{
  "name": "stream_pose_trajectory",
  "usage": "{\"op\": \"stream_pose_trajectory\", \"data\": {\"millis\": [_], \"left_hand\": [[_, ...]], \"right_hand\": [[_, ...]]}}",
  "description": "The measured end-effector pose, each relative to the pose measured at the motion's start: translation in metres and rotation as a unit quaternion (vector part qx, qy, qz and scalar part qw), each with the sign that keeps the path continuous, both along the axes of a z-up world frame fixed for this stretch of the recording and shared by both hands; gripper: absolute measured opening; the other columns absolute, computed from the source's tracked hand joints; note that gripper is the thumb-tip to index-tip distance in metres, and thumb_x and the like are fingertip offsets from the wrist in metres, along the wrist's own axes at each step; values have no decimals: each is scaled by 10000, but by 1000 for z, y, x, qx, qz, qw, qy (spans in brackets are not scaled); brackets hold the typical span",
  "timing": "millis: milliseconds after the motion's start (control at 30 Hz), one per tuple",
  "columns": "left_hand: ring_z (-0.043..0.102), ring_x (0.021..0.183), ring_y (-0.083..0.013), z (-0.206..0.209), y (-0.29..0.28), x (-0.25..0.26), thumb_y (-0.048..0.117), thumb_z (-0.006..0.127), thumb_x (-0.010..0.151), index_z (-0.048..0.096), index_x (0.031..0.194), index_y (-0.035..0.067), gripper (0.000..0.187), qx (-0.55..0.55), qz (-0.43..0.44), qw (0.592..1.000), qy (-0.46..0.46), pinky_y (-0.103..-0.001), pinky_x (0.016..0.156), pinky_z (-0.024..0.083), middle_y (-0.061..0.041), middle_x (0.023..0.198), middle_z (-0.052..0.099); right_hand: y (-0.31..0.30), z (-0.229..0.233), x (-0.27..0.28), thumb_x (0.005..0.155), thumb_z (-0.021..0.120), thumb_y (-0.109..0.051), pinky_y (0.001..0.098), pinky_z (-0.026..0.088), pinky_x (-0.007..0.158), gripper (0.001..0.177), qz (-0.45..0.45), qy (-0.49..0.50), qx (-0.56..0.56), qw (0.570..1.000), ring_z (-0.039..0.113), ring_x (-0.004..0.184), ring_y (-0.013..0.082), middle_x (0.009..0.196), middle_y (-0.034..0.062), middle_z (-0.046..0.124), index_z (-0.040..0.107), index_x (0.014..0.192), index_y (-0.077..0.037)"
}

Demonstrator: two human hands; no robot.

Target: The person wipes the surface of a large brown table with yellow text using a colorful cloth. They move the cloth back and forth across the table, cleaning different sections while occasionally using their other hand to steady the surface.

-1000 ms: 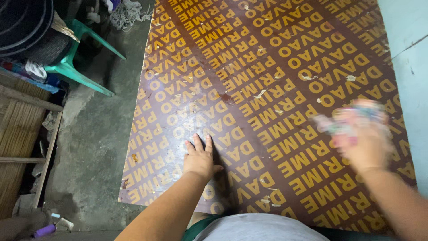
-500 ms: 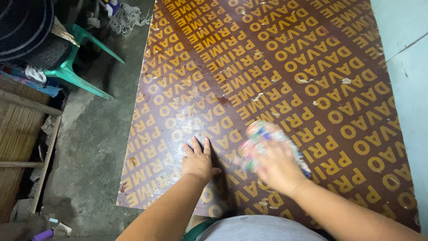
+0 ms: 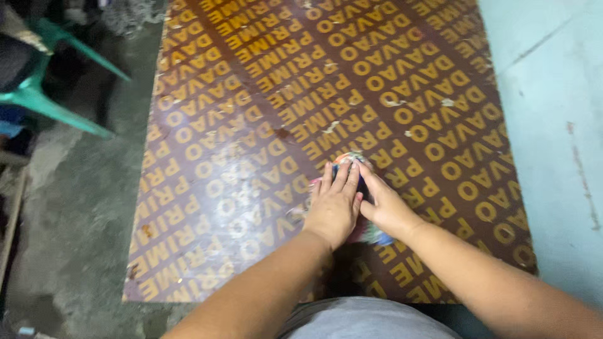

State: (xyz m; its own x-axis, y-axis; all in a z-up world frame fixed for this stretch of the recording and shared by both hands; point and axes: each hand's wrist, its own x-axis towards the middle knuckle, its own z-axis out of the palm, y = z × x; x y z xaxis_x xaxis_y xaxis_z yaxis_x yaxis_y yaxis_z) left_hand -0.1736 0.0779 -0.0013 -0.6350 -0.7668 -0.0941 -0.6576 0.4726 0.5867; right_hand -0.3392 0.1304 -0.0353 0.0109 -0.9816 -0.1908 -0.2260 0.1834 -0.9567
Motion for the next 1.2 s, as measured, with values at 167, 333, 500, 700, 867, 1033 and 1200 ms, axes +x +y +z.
{"op": "stream_pose_trajectory", "data": {"millis": [167,333,500,700,867,1033,1200], "left_hand": [[22,1530,-484,28,8,6,502,605,972,360,1567,285,679,60,-101,984,-134,-674,1188,37,-121,1677,195],[4,1555,-436,27,3,63,468,684,862,397,1500,349,709,29,-109,954,-277,-695,1169,16,-88,1699,132],[189,1508,-455,-21,-22,201,515,641,841,402,1542,395,751,-74,107,948,-291,-656,1199,128,-148,1612,317],[147,1494,-502,-35,-37,251,621,524,878,461,1496,329,686,-81,341,885,-307,-736,1084,126,-122,1648,274],[143,1519,-477,-2,20,165,595,621,828,462,1498,335,736,-31,122,954,-271,-713,1166,98,-118,1667,236],[177,1501,-491,-13,63,184,379,642,836,504,1464,361,644,-113,-21,975,-191,-736,1144,112,-121,1609,309],[212,1508,-490,-63,36,309,487,590,860,511,1447,331,612,-154,209,922,-288,-670,1201,164,-150,1616,324]], "right_hand": [[7,18,-12,886,463,110,345,396,1160,734,-122,-22,21,992,431,1500,266,1624,162,410,381,1568,-148],[-7,49,-19,935,541,29,300,478,1079,600,-134,109,36,984,518,1393,232,1490,143,492,472,1504,-149],[-5,53,-26,951,567,-120,387,432,1132,575,-97,251,59,961,499,1401,302,1563,125,451,465,1516,-166],[-5,31,-43,944,589,-317,465,266,1210,715,-3,445,153,882,193,1536,354,1675,176,174,309,1583,-164],[-10,26,-45,967,559,-437,471,248,1216,793,68,512,233,824,69,1562,354,1678,213,67,194,1610,-151],[-12,32,-38,980,539,-470,471,272,1209,817,122,571,247,773,76,1556,392,1670,261,59,173,1617,-113],[-11,34,-37,983,516,-498,427,304,1212,805,142,595,234,756,135,1551,399,1660,269,123,197,1614,-113]]}}
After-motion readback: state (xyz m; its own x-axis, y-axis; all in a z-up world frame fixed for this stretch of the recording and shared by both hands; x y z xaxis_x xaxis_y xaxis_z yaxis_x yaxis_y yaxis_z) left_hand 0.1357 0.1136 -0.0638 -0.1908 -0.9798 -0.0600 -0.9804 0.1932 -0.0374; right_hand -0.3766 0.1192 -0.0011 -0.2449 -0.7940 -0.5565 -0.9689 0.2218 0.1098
